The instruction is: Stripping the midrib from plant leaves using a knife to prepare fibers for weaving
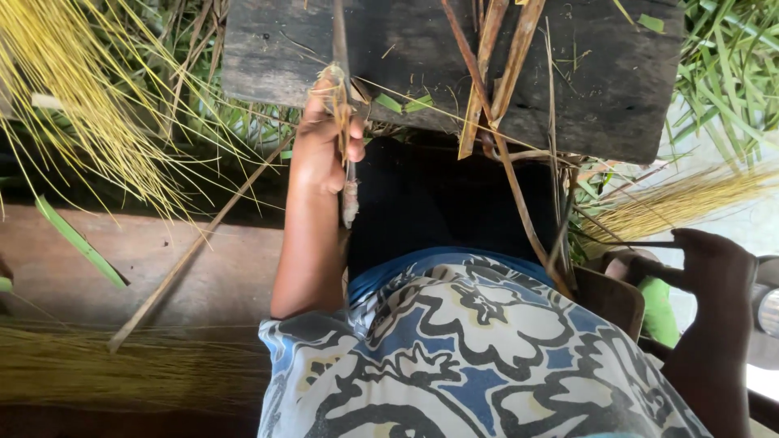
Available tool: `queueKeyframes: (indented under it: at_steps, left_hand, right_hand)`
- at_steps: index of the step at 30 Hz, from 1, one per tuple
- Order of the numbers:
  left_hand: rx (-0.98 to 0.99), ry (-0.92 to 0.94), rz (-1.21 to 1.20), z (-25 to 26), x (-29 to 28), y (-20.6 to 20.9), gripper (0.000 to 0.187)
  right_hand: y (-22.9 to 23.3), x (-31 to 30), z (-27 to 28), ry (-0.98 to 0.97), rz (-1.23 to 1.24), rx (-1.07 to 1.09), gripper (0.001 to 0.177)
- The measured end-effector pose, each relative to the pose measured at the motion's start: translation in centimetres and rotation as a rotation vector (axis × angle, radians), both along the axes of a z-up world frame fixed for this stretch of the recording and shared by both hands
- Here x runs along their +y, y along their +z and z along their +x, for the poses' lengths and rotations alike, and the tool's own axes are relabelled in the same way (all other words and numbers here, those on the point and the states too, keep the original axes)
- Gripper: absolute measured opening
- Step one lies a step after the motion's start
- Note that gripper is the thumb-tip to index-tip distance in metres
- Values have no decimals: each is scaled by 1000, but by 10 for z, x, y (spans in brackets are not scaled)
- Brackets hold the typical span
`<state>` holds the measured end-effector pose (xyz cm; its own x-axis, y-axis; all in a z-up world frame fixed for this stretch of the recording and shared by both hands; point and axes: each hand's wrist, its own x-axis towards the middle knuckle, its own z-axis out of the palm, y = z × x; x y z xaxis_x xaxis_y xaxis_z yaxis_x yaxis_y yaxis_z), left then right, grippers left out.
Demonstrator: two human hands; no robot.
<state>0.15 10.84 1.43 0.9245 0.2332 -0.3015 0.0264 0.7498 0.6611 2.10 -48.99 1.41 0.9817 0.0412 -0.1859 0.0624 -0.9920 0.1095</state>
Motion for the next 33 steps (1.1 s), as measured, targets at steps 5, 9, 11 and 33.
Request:
queueKeyframes:
  at_steps: [5, 9, 11, 33]
  left_hand:
    - [-12, 55, -3, -1, 3, 4, 54]
    - [-19, 102, -38, -5, 14, 4, 51]
    - [3, 133, -6, -6, 16, 6, 53]
    - [178, -792, 303, 5, -238, 16, 33]
  right_hand:
    - [8, 9, -5, -165, 362, -120, 25]
    - [25, 23, -5, -350, 381, -150, 20]
    - [-1, -7, -2, -326, 490, -189, 20]
    - [60, 195, 16, -462, 1665, -279, 11]
